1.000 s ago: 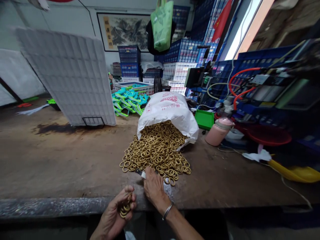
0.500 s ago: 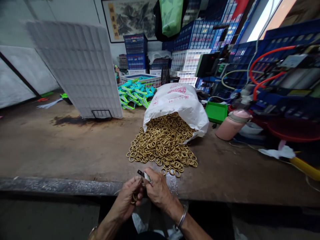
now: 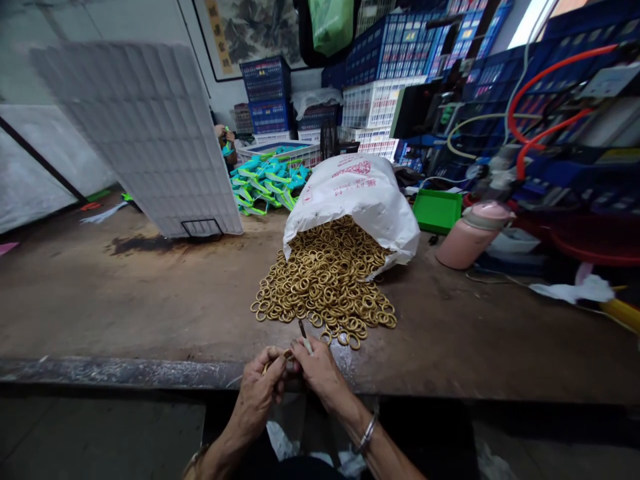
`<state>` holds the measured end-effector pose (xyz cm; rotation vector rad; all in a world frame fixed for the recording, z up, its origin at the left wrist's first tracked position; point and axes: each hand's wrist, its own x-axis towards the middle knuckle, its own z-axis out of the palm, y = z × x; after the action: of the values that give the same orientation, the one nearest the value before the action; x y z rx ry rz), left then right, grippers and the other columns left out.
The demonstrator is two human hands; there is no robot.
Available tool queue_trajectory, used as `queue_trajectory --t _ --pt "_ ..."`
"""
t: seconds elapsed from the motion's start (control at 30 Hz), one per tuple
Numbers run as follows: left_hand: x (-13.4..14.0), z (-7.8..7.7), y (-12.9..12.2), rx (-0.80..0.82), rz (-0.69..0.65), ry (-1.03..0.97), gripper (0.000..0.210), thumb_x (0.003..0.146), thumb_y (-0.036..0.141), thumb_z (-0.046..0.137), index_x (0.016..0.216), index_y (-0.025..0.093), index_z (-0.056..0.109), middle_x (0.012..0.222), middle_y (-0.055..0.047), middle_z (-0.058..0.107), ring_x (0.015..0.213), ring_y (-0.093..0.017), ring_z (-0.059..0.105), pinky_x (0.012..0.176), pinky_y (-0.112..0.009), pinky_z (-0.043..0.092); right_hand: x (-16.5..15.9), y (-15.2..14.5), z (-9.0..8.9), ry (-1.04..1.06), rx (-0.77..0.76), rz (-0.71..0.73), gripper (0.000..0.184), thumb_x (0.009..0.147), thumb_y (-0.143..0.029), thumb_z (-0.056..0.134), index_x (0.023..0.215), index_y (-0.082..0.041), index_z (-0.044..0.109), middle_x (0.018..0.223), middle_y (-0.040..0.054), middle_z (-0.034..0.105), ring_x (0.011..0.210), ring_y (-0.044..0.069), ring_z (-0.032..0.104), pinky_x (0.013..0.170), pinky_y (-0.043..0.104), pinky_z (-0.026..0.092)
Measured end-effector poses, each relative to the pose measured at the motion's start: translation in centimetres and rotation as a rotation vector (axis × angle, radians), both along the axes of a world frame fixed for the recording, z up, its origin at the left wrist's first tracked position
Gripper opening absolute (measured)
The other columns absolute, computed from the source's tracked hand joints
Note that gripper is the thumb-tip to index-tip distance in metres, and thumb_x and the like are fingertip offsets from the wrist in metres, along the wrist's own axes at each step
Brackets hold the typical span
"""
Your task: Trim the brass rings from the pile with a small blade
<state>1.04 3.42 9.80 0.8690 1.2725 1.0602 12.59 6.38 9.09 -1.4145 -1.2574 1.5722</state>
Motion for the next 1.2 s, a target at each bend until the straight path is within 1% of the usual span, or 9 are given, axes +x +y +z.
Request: queue_trajectory --t 0.1,0.2,0.33,0.43,0.53,0.7,0.8,1.03,1.2 --pt "0.0 -0.2 0.0 -0.05 -0.043 -0.037 0.037 0.067 0.052 0.058 0.067 0.017 0.049 0.049 0.006 0.045 0.035 -0.004 0.035 0.032 -0.015 0.027 0.4 0.3 0.5 -0.102 0.144 -0.008 0.019 0.073 -0.036 0.046 0.064 -0.019 0.045 0.051 -0.0069 0.041 0.047 0.007 0.037 0.046 0.019 0.031" --pt "0.0 -0.5 0.2 -0.054 -0.097 -0.117 0.037 0.069 0.052 0.057 0.066 0.017 0.047 0.05 0.006 0.045 0.035 -0.004 0.034 0.032 -0.015 0.026 0.8 0.5 0.9 -0.205 0.262 0.014 0.018 0.073 -0.032 0.044 0.062 -0.018 0.046 0.055 -0.0053 0.044 0.054 0.009 0.041 0.052 0.02 0.034" --pt "0.0 -0.5 0.3 -0.051 -0.168 -0.204 0.035 0.072 0.051 0.055 0.066 0.017 0.047 0.052 0.006 0.045 0.035 -0.003 0.032 0.033 -0.015 0.025 1.0 0.5 0.6 -0.223 0.297 0.068 0.017 0.076 -0.03 0.041 0.066 -0.019 0.047 0.054 -0.0055 0.046 0.053 0.009 0.042 0.051 0.02 0.033" --pt "0.1 -0.2 0.4 -0.064 -0.169 -0.201 0.035 0.072 0.05 0.055 0.068 0.017 0.047 0.052 0.006 0.045 0.035 -0.003 0.032 0.033 -0.015 0.025 1.3 0.6 0.1 -0.228 0.294 0.052 0.018 0.079 -0.029 0.037 0.069 -0.019 0.048 0.057 -0.0044 0.049 0.054 0.01 0.045 0.052 0.02 0.034" --pt "0.2 0.1 0.6 -0.078 -0.139 -0.177 0.034 0.071 0.051 0.056 0.07 0.018 0.046 0.054 0.006 0.046 0.036 -0.003 0.033 0.033 -0.014 0.025 1.7 0.5 -0.2 -0.371 0.354 0.031 0.019 0.08 -0.025 0.034 0.068 -0.019 0.047 0.058 -0.003 0.049 0.055 0.011 0.045 0.053 0.021 0.033" --pt "0.2 0.0 0.9 -0.05 -0.151 -0.116 0.035 0.073 0.051 0.054 0.07 0.017 0.046 0.05 0.007 0.043 0.036 -0.004 0.033 0.035 -0.015 0.028 2.1 -0.3 -0.1 -0.634 0.531 0.23 0.016 0.07 -0.01 0.036 0.072 -0.02 0.048 0.062 -0.002 0.053 0.056 0.011 0.046 0.054 0.022 0.028" --pt "0.0 -0.2 1.0 -0.028 -0.142 -0.081 0.034 0.073 0.051 0.053 0.071 0.018 0.045 0.052 0.006 0.045 0.037 -0.004 0.034 0.035 -0.015 0.029 2.0 -0.6 -0.1 -0.709 0.59 0.266 0.02 0.066 -0.008 0.036 0.075 -0.02 0.049 0.063 -0.0018 0.054 0.056 0.011 0.046 0.054 0.023 0.026" --pt "0.0 0.2 1.0 -0.045 -0.121 -0.047 0.04 0.067 0.056 0.056 0.069 0.018 0.045 0.051 0.007 0.045 0.036 -0.004 0.034 0.035 -0.015 0.028 1.8 -0.5 -0.6 -0.754 0.656 0.289 0.024 0.063 -0.007 0.037 0.08 -0.02 0.049 0.064 -0.0011 0.055 0.055 0.012 0.047 0.053 0.024 0.025" --pt "0.1 -0.1 1.0 0.001 -0.121 -0.002 0.041 0.068 0.058 0.053 0.066 0.018 0.043 0.049 0.007 0.043 0.037 -0.004 0.033 0.035 -0.016 0.026 1.8 -0.5 0.1 -0.758 0.608 0.289 0.023 0.063 -0.006 0.037 0.077 -0.02 0.049 0.063 -0.0008 0.056 0.055 0.012 0.048 0.053 0.023 0.026"
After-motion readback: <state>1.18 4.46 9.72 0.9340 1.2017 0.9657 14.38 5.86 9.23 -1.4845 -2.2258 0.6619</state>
